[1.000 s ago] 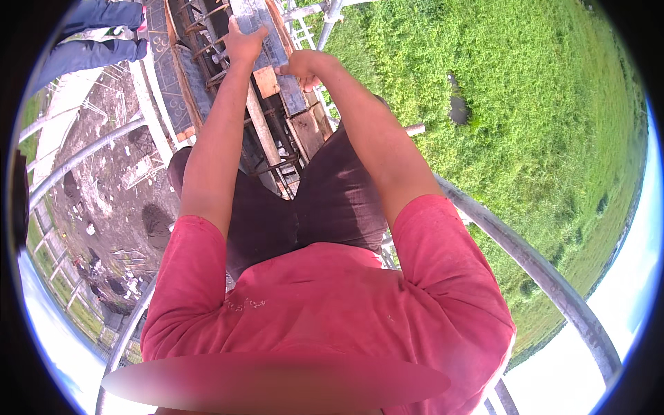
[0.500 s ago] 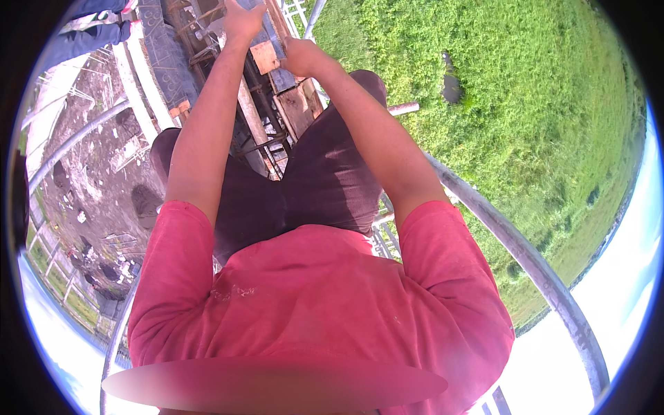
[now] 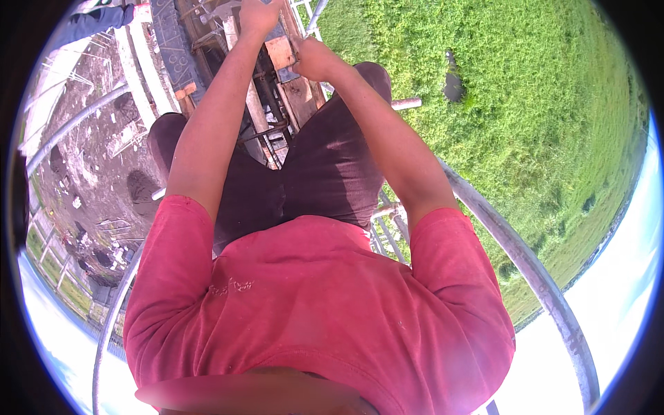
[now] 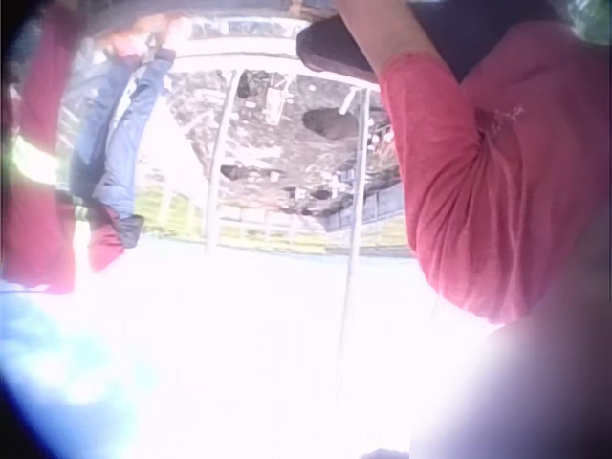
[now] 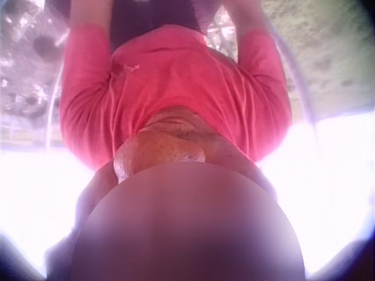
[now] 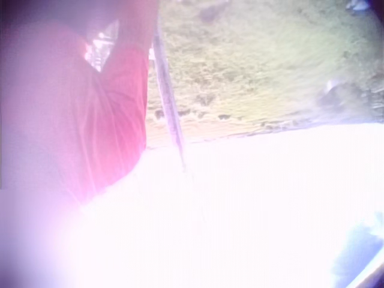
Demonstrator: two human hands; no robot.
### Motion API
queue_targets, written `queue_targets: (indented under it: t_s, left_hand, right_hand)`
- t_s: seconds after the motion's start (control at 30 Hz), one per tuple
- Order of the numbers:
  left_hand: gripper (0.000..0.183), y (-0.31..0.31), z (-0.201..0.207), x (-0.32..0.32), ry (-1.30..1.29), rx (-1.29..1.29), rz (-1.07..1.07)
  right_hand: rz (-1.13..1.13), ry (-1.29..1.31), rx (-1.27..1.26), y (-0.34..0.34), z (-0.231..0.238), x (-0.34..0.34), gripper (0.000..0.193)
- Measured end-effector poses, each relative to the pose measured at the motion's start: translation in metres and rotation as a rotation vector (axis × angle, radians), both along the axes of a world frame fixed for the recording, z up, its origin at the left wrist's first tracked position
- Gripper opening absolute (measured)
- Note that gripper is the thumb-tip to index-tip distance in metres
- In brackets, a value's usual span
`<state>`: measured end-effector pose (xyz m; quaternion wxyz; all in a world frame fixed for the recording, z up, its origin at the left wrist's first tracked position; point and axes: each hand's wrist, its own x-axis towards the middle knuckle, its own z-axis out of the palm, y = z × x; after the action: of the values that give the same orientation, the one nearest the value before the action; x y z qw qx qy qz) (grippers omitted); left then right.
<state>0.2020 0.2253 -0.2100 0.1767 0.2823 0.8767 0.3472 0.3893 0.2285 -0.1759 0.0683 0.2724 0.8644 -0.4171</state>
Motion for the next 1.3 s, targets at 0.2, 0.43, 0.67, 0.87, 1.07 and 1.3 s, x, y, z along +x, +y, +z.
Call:
queue_targets:
  t_s: [0.2,0.43,0.67,0.87,1.07,1.3]
  left_hand:
    - [0.101,-0.013,0.017,0.020,0.004,0.024,0.019]
    - [0.109,-0.014,0.055,0.037,-0.045,-0.105,0.104]
    - [0.099,-0.042,0.038,0.062,-0.135,-0.023,0.135]
    - [0.089,-0.037,0.028,0.062,-0.073,0.044,0.112]
    - [0.091,-0.039,0.014,0.057,-0.194,-0.013,0.077]
    - [0.106,-0.042,-0.011,0.050,-0.040,0.064,0.025]
  right_hand:
    - [0.024,-0.012,-0.103,-0.001,0.016,0.005,0.073]
    - [-0.200,-0.080,-0.329,-0.007,0.027,0.000,0.077]
    - [-0.167,-0.029,-0.326,-0.008,0.025,0.003,0.057]
    - [-0.124,-0.096,-0.236,-0.007,0.013,-0.001,0.052]
    - [-0.039,-0.104,-0.264,0.003,0.013,0.002,0.062]
    - [-0.029,0.021,-0.236,-0.016,0.023,0.027,0.098]
